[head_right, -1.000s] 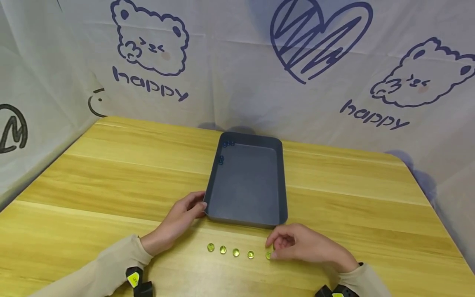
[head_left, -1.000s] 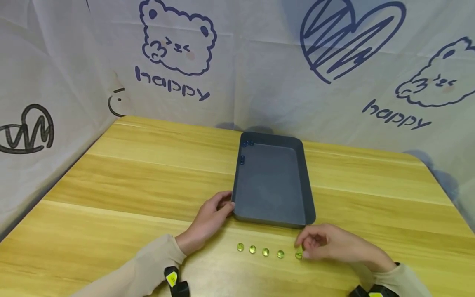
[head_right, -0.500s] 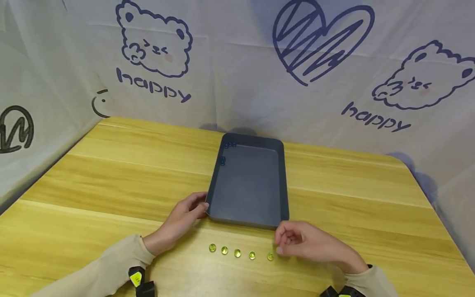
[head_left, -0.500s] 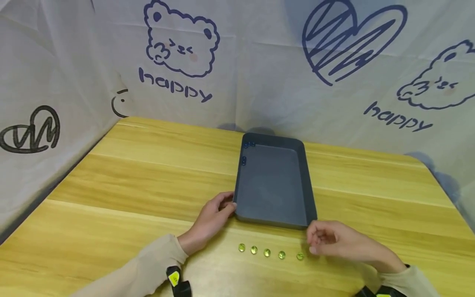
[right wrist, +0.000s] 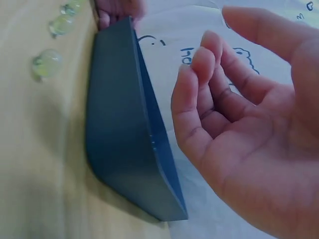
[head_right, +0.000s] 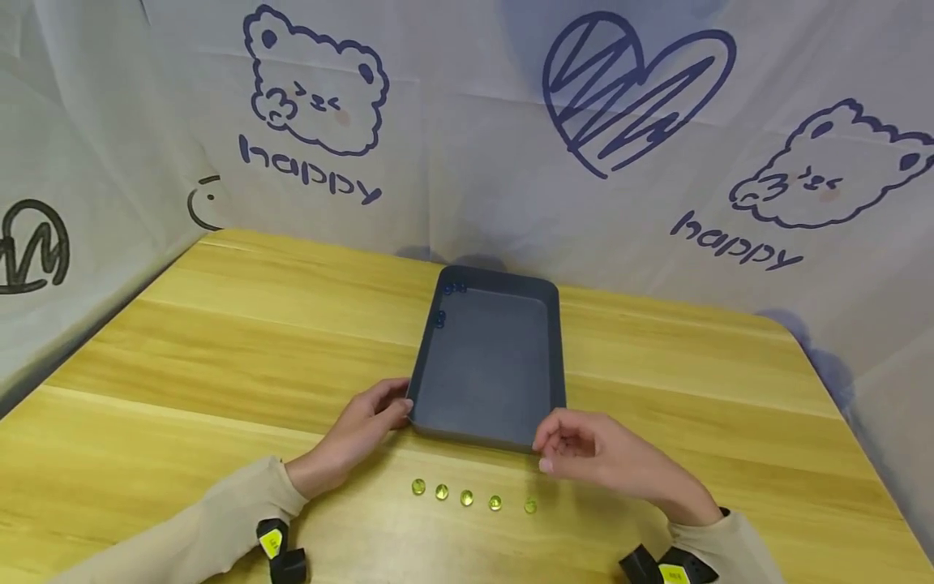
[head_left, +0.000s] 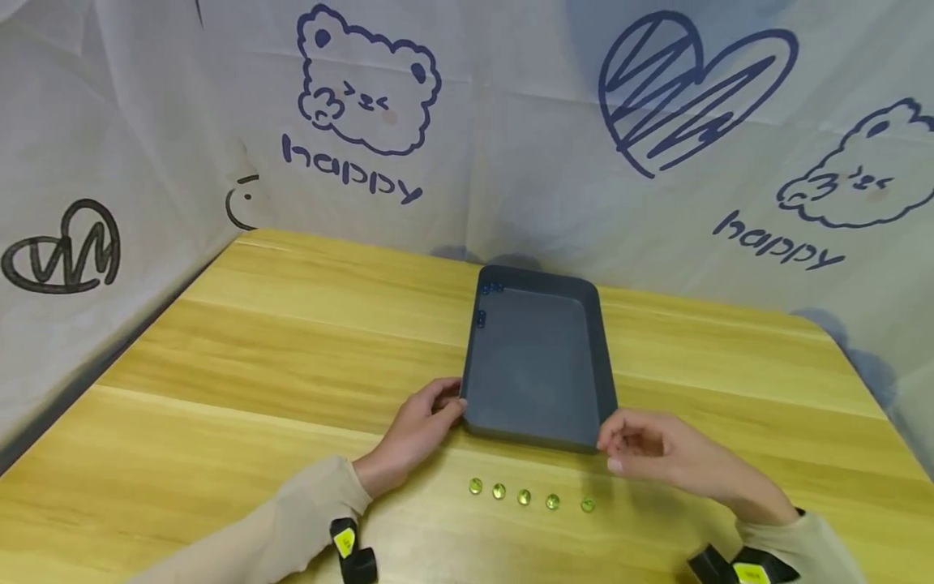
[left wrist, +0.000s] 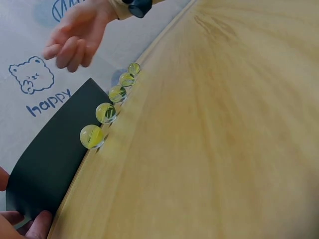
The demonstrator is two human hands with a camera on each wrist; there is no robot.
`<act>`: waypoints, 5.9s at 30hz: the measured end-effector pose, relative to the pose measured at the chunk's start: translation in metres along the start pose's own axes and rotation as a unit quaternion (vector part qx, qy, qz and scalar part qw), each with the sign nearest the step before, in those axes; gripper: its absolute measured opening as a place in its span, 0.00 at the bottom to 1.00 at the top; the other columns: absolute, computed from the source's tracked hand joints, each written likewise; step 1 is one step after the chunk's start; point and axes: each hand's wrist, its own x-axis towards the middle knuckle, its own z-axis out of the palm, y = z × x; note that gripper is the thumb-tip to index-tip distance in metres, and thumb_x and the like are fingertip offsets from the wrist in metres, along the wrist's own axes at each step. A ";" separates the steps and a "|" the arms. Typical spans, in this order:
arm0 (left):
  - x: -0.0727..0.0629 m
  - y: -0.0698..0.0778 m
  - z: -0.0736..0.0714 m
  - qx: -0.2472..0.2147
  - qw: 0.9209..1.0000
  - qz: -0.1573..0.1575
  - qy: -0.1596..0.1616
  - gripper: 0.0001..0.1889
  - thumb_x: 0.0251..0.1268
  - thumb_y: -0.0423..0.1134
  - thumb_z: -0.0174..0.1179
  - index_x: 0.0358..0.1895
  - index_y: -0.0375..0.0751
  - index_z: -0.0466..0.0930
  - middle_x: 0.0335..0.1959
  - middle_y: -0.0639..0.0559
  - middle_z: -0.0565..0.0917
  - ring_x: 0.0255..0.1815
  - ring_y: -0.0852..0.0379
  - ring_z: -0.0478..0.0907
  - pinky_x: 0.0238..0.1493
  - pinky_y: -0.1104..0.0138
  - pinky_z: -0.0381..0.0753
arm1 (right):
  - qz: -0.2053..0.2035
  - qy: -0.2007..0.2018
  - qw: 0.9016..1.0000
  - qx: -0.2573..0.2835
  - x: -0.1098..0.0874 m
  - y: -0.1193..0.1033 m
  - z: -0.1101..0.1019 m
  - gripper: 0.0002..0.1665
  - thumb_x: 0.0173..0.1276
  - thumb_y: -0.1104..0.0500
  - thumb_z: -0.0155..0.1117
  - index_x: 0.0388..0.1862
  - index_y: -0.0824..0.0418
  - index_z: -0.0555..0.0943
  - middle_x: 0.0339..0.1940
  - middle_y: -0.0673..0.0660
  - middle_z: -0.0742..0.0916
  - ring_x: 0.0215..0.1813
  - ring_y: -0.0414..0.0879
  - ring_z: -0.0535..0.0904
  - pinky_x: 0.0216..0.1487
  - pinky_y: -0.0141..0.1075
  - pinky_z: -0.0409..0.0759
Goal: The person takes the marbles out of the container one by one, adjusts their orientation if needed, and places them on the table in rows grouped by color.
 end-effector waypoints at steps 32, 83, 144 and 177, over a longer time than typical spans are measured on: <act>-0.003 0.003 0.002 0.002 1.000 -0.003 0.002 0.22 0.72 0.37 0.52 0.65 0.30 0.69 0.54 0.41 0.79 0.55 0.47 0.75 0.58 0.53 0.72 | 0.126 0.220 0.953 -0.167 0.060 -0.006 -0.033 0.20 0.69 0.55 0.64 0.55 0.63 0.80 0.36 0.56 0.80 0.40 0.52 0.75 0.40 0.36 0.76; -0.002 0.001 0.002 -0.005 1.000 0.000 0.004 0.23 0.71 0.38 0.52 0.65 0.30 0.69 0.55 0.40 0.79 0.54 0.47 0.75 0.58 0.53 0.73 | 0.154 0.189 0.956 -0.161 0.200 0.029 -0.035 0.15 0.66 0.61 0.65 0.49 0.67 0.82 0.36 0.56 0.83 0.38 0.49 0.75 0.39 0.39 0.74; -0.003 0.005 0.000 -0.015 1.000 0.008 0.003 0.22 0.71 0.37 0.53 0.64 0.30 0.71 0.54 0.40 0.80 0.54 0.48 0.76 0.57 0.53 0.73 | 0.193 0.140 0.961 -0.139 0.212 0.048 -0.032 0.14 0.69 0.56 0.63 0.48 0.63 0.84 0.50 0.58 0.83 0.48 0.50 0.77 0.51 0.42 0.74; -0.003 0.002 0.002 -0.005 1.000 0.002 0.002 0.23 0.72 0.38 0.52 0.65 0.31 0.70 0.56 0.41 0.79 0.56 0.47 0.75 0.58 0.53 0.72 | 0.138 0.233 0.960 -0.077 0.174 0.003 -0.029 0.17 0.68 0.55 0.65 0.51 0.63 0.81 0.40 0.57 0.79 0.45 0.57 0.73 0.47 0.47 0.73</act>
